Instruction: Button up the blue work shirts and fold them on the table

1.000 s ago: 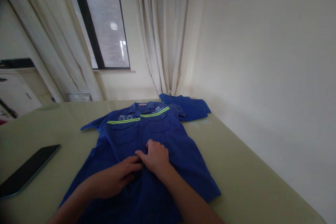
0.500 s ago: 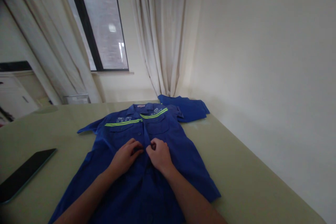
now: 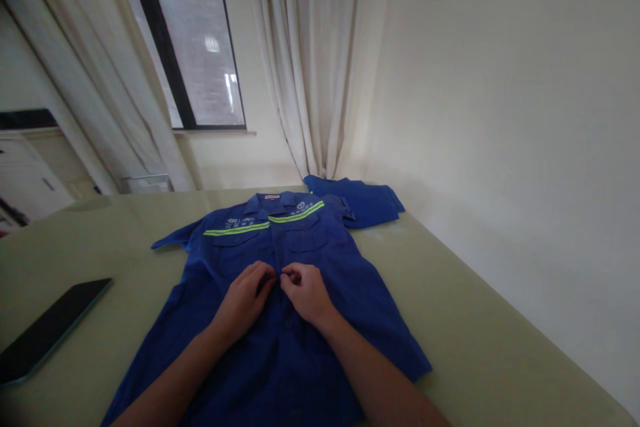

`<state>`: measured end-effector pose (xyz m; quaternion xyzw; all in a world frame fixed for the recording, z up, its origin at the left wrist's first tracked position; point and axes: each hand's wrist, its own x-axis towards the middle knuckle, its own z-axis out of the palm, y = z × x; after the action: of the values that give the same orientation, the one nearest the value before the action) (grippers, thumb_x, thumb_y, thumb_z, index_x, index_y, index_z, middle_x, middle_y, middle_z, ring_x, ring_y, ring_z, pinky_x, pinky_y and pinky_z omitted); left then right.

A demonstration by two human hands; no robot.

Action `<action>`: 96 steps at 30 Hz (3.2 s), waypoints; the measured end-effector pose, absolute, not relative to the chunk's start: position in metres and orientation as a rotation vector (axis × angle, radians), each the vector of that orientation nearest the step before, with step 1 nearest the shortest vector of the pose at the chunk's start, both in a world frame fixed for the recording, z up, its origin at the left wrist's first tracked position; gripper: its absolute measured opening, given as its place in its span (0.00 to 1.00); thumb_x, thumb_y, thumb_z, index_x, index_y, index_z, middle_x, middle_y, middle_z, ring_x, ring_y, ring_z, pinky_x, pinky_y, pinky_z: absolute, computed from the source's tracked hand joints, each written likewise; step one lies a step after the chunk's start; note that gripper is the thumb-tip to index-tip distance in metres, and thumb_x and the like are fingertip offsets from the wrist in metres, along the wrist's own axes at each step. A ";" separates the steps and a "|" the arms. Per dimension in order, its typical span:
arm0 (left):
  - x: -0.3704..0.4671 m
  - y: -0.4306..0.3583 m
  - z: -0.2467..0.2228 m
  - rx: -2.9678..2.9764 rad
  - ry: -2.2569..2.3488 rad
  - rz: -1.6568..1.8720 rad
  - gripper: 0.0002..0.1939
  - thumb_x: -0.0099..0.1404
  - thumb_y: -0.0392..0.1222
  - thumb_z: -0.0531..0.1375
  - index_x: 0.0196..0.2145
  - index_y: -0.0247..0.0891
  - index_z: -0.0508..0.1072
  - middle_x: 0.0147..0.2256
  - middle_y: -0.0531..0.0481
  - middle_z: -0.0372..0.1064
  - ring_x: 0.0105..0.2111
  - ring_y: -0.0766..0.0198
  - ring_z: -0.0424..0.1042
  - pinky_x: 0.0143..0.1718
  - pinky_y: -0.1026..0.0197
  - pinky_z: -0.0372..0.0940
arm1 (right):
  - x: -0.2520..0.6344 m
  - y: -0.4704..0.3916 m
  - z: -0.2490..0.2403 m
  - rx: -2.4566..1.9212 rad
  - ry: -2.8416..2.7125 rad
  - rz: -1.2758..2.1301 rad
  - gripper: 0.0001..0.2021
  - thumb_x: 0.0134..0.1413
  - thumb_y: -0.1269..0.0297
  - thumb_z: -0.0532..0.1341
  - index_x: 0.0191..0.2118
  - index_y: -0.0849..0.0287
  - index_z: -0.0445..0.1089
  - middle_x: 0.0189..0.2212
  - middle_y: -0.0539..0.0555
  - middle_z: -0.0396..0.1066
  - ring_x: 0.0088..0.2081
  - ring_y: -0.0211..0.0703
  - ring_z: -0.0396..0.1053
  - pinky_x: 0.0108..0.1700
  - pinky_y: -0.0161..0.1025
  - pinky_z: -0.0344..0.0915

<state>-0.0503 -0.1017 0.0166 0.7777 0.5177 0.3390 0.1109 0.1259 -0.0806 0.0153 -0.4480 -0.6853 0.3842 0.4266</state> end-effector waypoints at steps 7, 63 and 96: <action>-0.053 -0.101 0.017 2.230 1.439 1.018 0.08 0.73 0.38 0.51 0.39 0.43 0.70 0.38 0.50 0.71 0.39 0.59 0.72 0.43 0.57 0.66 | 0.128 -0.081 0.015 -1.110 -1.639 1.230 0.14 0.57 0.58 0.61 0.44 0.60 0.76 0.18 0.45 0.67 0.15 0.37 0.61 0.18 0.32 0.57; -0.078 -0.095 0.009 2.458 1.931 0.657 0.24 0.74 0.46 0.50 0.65 0.43 0.65 0.68 0.43 0.58 0.69 0.48 0.55 0.67 0.43 0.52 | 0.126 -0.090 0.016 -1.342 -2.268 0.392 0.22 0.68 0.62 0.55 0.65 0.56 0.67 0.66 0.59 0.63 0.67 0.54 0.59 0.67 0.52 0.53; -0.062 -0.073 0.010 2.291 1.873 0.725 0.05 0.69 0.38 0.56 0.37 0.39 0.72 0.38 0.46 0.71 0.42 0.54 0.70 0.46 0.55 0.63 | 0.099 -0.054 0.009 -1.355 -1.832 0.606 0.06 0.59 0.67 0.60 0.33 0.56 0.75 0.29 0.50 0.76 0.31 0.40 0.71 0.34 0.34 0.59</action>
<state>-0.0624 -0.0732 0.0101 0.7511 0.6141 0.2378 0.0473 0.0988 -0.0538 0.0086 -0.5312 -0.7181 0.2376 0.3818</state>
